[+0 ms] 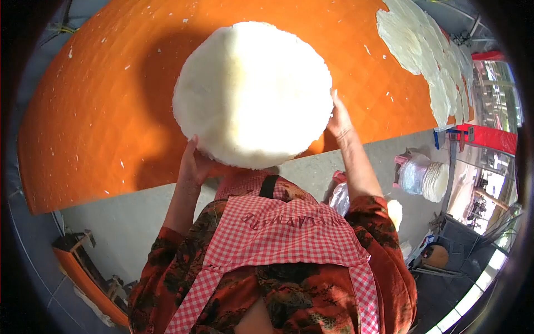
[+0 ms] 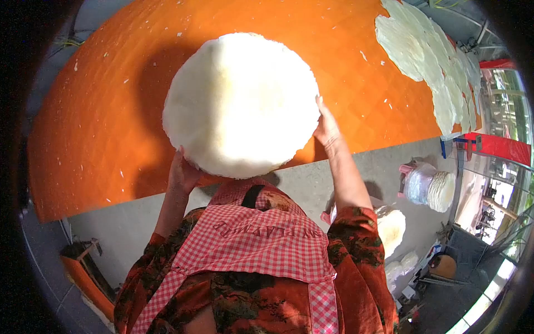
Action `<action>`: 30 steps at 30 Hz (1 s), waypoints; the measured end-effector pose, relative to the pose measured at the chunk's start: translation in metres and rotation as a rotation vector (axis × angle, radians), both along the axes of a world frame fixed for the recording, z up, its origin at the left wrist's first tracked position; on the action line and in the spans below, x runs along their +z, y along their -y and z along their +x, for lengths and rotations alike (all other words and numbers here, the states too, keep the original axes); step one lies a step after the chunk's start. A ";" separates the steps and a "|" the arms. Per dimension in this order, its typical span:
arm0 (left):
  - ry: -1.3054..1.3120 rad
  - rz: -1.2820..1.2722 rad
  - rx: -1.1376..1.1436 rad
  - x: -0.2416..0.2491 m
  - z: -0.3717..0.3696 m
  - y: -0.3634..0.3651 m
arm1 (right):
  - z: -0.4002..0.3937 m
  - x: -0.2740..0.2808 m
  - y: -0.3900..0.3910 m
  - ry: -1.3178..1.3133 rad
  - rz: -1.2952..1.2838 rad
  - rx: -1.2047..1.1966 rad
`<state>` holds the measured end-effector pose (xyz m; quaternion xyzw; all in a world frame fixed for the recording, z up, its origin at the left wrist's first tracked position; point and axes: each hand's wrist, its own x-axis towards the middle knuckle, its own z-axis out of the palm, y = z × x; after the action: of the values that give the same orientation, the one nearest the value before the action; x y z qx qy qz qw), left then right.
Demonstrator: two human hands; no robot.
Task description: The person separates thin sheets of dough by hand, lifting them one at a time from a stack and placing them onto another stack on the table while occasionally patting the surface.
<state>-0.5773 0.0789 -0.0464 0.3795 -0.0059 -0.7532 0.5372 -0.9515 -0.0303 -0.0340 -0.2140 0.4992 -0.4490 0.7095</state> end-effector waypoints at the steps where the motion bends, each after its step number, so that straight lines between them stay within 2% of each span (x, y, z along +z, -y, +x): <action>1: -0.071 0.013 0.050 0.009 0.001 0.001 | -0.003 0.003 0.007 -0.032 0.014 0.044; 2: -0.071 0.014 0.034 0.009 0.003 0.002 | -0.014 -0.008 0.022 0.185 0.029 0.131; 4: -0.071 -0.004 -0.004 0.003 0.006 0.011 | -0.022 -0.014 0.035 0.109 0.052 0.123; 5: 0.022 0.009 -0.029 -0.006 0.008 0.013 | -0.020 -0.010 0.042 0.070 0.066 0.118; 7: 0.214 0.034 -0.082 -0.027 0.014 0.014 | -0.019 -0.004 0.062 -0.040 0.081 0.257; 11: 0.240 0.081 -0.034 -0.022 0.010 0.019 | -0.014 -0.005 0.083 -0.238 0.152 0.334; 13: 0.239 0.138 -0.032 -0.020 0.010 0.020 | -0.012 -0.005 0.086 -0.148 0.132 0.401; 14: 0.247 0.149 -0.053 -0.029 0.010 0.020 | -0.017 -0.016 0.088 -0.088 0.116 0.406; 15: 0.135 0.137 -0.126 -0.050 0.022 0.016 | -0.021 -0.031 0.091 0.069 0.098 0.421; 16: -0.037 0.169 -0.235 -0.010 0.006 0.021 | -0.017 -0.023 0.089 0.055 0.034 0.445; 17: -0.019 0.107 -0.275 0.000 0.002 0.021 | -0.022 -0.056 0.098 0.133 -0.011 0.495; 18: 0.000 0.044 -0.312 0.010 -0.003 0.020 | -0.021 -0.077 0.102 0.010 -0.069 0.490; 19: 0.321 0.121 -0.237 -0.007 0.007 0.024 | -0.016 -0.074 0.096 -0.339 -0.173 0.393; 20: 0.565 0.005 -0.323 -0.048 0.051 0.037 | -0.017 -0.053 0.078 -0.470 -0.352 0.330; 21: 0.702 -0.165 -0.343 -0.027 0.039 0.040 | -0.019 -0.027 0.062 -0.557 -0.385 0.310; 22: 0.255 -0.207 -0.414 -0.037 0.060 0.056 | -0.016 -0.059 0.063 -0.585 -0.277 0.263; 23: 0.248 -0.134 -0.435 0.021 0.021 0.055 | -0.022 -0.050 0.037 -0.467 -0.259 0.153; 25: 0.697 -0.506 -0.651 0.044 0.005 0.066 | -0.048 -0.013 -0.038 -0.232 -0.237 -0.049; 28: 1.119 -1.314 -0.776 0.074 -0.064 0.057 | -0.106 -0.008 -0.130 -0.002 -0.326 -0.385; 29: 1.085 -1.302 -0.751 0.078 -0.104 0.048 | -0.130 -0.008 -0.161 0.096 -0.318 -0.519; 30: 1.128 -1.196 -0.812 0.100 -0.158 0.029 | -0.159 -0.009 -0.193 0.006 -0.259 -0.569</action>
<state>-0.7356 0.0502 0.0532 0.3185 -0.7892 -0.4587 0.2556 -1.1110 0.1629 -0.0425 -0.1531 0.4755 -0.6902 0.5236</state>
